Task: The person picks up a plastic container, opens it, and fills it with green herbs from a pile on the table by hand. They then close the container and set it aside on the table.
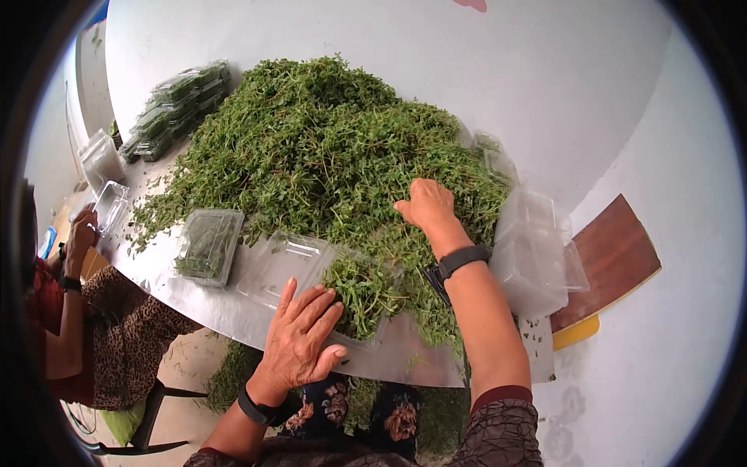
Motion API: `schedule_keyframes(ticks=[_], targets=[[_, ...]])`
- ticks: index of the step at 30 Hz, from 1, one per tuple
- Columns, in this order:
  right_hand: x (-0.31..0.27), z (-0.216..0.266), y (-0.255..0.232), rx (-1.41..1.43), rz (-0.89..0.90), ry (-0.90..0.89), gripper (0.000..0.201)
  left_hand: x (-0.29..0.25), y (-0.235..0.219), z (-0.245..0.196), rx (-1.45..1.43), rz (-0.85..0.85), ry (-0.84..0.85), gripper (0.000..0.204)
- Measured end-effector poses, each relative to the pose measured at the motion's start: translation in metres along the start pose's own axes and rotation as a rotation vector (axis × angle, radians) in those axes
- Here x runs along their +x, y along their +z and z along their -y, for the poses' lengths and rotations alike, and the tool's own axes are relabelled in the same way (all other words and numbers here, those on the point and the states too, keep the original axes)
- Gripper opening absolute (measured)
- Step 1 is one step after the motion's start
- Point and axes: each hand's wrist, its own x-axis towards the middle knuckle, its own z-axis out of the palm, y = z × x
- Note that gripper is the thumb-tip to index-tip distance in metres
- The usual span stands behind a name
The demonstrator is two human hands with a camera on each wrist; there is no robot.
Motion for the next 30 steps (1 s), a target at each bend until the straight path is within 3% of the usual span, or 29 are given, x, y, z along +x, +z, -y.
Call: schedule_keyframes(ticks=[5,10,15,18,24,27,30], targets=[[0.022,-0.021,0.041,-0.057,-0.145,-0.089,0.034,0.0,0.001,0.001,0.003,0.019,-0.015,0.053],[0.008,-0.027,0.025,0.106,-0.252,-0.067,0.022,0.002,-0.004,-0.002,0.022,0.05,-0.015,0.052],[-0.024,-0.031,-0.007,0.176,-0.234,0.0,0.015,0.001,0.0,0.0,0.006,0.025,-0.015,0.051],[-0.042,-0.031,-0.029,0.585,-0.102,0.121,0.019,0.0,0.004,0.002,0.0,-0.012,-0.008,0.049],[-0.083,-0.027,-0.046,0.883,-0.027,0.217,0.022,0.001,0.003,0.001,-0.005,-0.045,-0.007,0.045],[-0.106,-0.025,-0.055,1.101,-0.141,0.268,0.021,0.0,0.004,0.002,-0.01,-0.084,0.012,0.045],[-0.124,-0.03,-0.047,1.2,-0.114,0.27,0.017,-0.003,0.005,0.002,-0.015,-0.1,0.025,0.045]])
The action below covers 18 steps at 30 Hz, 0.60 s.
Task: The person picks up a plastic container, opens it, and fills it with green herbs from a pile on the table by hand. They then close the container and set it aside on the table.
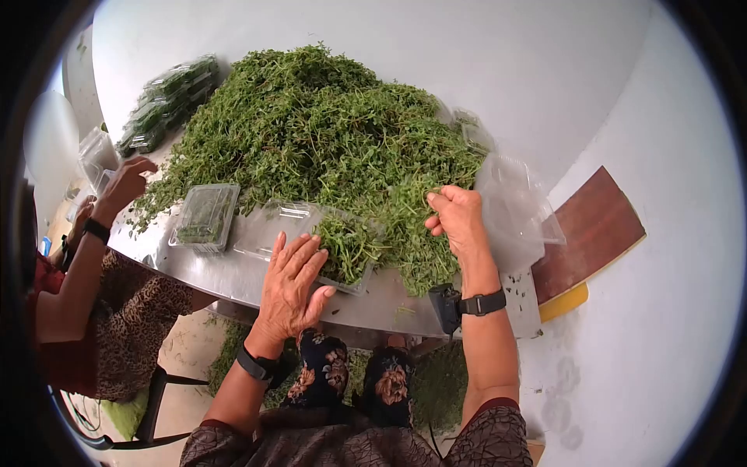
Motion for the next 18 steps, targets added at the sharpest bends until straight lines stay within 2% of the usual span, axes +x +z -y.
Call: schedule_keyframes(ticks=[3,6,7,9,11,13,14,16,18], targets=[[-0.023,0.002,-0.003,0.129,-0.06,0.061,0.013,-0.001,-0.001,0.001,0.009,-0.021,0.019,0.044],[-0.04,-0.004,-0.008,0.258,-0.068,0.061,0.014,-0.002,-0.005,-0.002,0.037,-0.07,0.128,0.036],[-0.046,-0.004,-0.01,0.265,-0.064,0.06,0.014,-0.002,-0.007,-0.009,0.045,-0.068,0.128,0.036],[-0.058,-0.005,-0.013,0.358,-0.092,0.049,0.015,0.0,-0.008,-0.03,-0.088,-0.167,0.136,0.032],[-0.07,-0.007,-0.013,0.388,-0.093,0.041,0.015,0.003,-0.008,-0.06,-0.176,-0.147,0.102,0.029],[-0.083,-0.005,-0.01,0.412,-0.085,0.021,0.016,0.006,0.002,-0.086,-0.676,-0.027,-0.266,0.033],[-0.092,-0.003,-0.008,0.416,-0.111,0.003,0.016,0.008,0.006,-0.092,-0.666,-0.037,-0.278,0.033],[-0.109,-0.006,-0.007,0.415,-0.127,-0.033,0.018,0.011,0.016,-0.101,-1.083,0.128,-0.647,0.042],[-0.125,-0.007,-0.005,0.38,-0.122,-0.063,0.017,0.018,0.016,-0.114,-1.109,0.095,-0.667,0.045]])
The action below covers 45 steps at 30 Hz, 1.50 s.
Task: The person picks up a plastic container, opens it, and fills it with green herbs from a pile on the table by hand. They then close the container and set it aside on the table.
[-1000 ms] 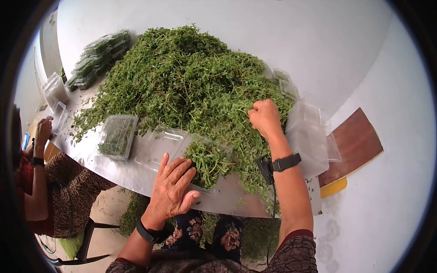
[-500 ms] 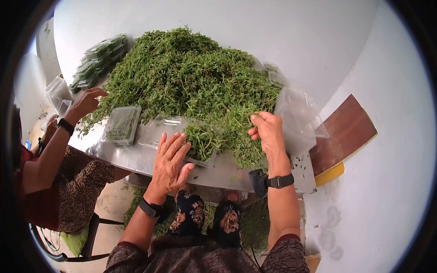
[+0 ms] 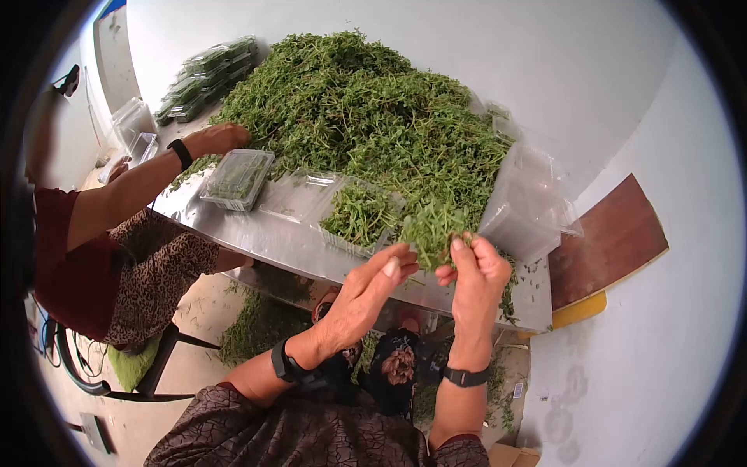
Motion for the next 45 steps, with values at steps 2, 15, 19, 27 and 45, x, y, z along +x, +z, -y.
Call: schedule_keyframes(ticks=[2,15,19,27,45], targets=[[-0.02,0.003,0.005,-0.059,0.007,-0.061,0.014,0.002,0.006,-0.003,-0.135,0.02,0.01,0.048],[-0.096,-0.019,0.017,-0.69,0.197,-0.656,0.026,-0.02,0.002,0.009,-0.607,0.049,-0.261,0.034],[-0.109,-0.015,0.01,-0.575,0.243,-0.71,0.026,-0.027,-0.007,0.008,-0.617,0.046,-0.246,0.033],[-0.113,-0.006,0.001,-0.427,0.043,-0.652,0.028,-0.044,-0.023,-0.003,-0.316,0.087,-0.255,0.022],[-0.119,-0.015,-0.016,-0.08,0.682,-0.142,0.031,-0.073,-0.05,0.002,-0.192,0.79,-0.618,0.034]])
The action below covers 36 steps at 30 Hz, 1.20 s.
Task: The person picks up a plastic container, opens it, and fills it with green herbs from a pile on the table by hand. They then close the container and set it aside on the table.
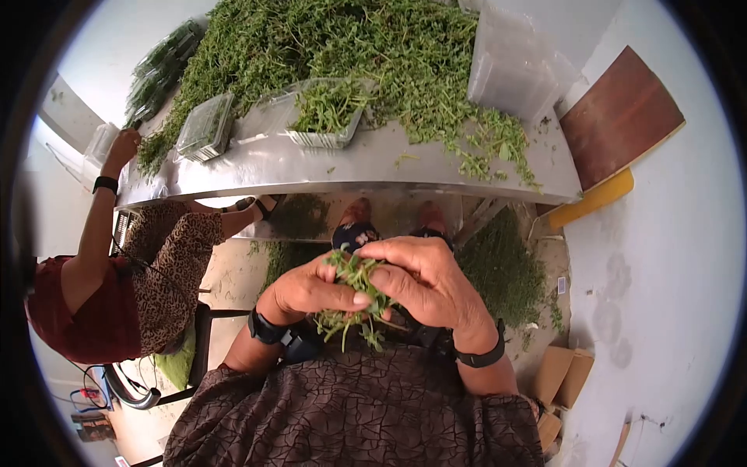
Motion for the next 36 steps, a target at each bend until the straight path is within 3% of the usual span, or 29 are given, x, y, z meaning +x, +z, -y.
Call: schedule_keyframes(ticks=[1,2,4,5,8,9,12,14,19,24,26,30,32,34,36], targets=[[-0.002,0.0,0.002,0.039,-0.019,0.07,0.029,-0.001,-0.001,0.001,-0.024,-0.066,-0.032,0.033],[-0.003,-0.001,0.003,0.077,-0.037,0.14,0.026,-0.001,0.004,0.005,-0.121,-0.122,0.107,0.019],[-0.003,0.001,0.005,0.023,-0.039,0.153,0.024,-0.004,0.0,0.002,-0.204,-0.132,0.019,0.02],[-0.003,0.002,0.005,-0.04,-0.034,0.156,0.021,-0.003,0.008,0.0,-0.264,-0.254,0.041,0.024],[-0.01,-0.007,-0.001,-0.101,0.003,0.21,0.016,-0.004,-0.007,0.012,-0.351,-0.22,0.087,0.026],[-0.011,-0.006,0.0,-0.101,0.005,0.211,0.016,-0.003,-0.005,0.012,-0.365,-0.291,0.117,0.027],[-0.01,-0.005,0.007,-0.07,-0.043,0.236,0.014,-0.002,0.001,0.008,-0.358,-0.394,0.076,0.028],[-0.011,-0.008,0.011,-0.135,-0.12,0.243,0.011,-0.001,0.001,0.01,-0.34,-0.37,0.077,0.028],[-0.012,-0.001,0.012,-0.211,-0.148,0.238,0.009,-0.002,-0.002,0.015,-0.149,-0.307,0.127,0.028],[-0.011,-0.006,0.011,-0.044,-0.207,0.251,0.007,-0.008,-0.005,0.008,-0.089,-0.36,0.148,0.026],[-0.012,-0.007,0.007,-0.105,-0.198,0.254,0.007,-0.015,-0.007,-0.002,-0.047,-0.412,0.163,0.025],[-0.015,-0.016,-0.001,-0.025,-0.262,0.322,0.01,-0.029,-0.018,-0.037,0.116,-0.663,0.382,0.025],[-0.015,-0.02,-0.003,-0.027,-0.325,0.4,0.01,-0.036,-0.039,-0.058,0.251,-0.666,0.497,0.026],[-0.017,-0.033,-0.005,-0.024,-0.333,0.397,0.011,-0.037,-0.033,-0.085,0.355,-0.899,0.51,0.028],[-0.02,-0.047,-0.006,-0.022,-0.341,0.399,0.012,-0.028,-0.044,-0.103,0.591,-1.008,0.597,0.027]])
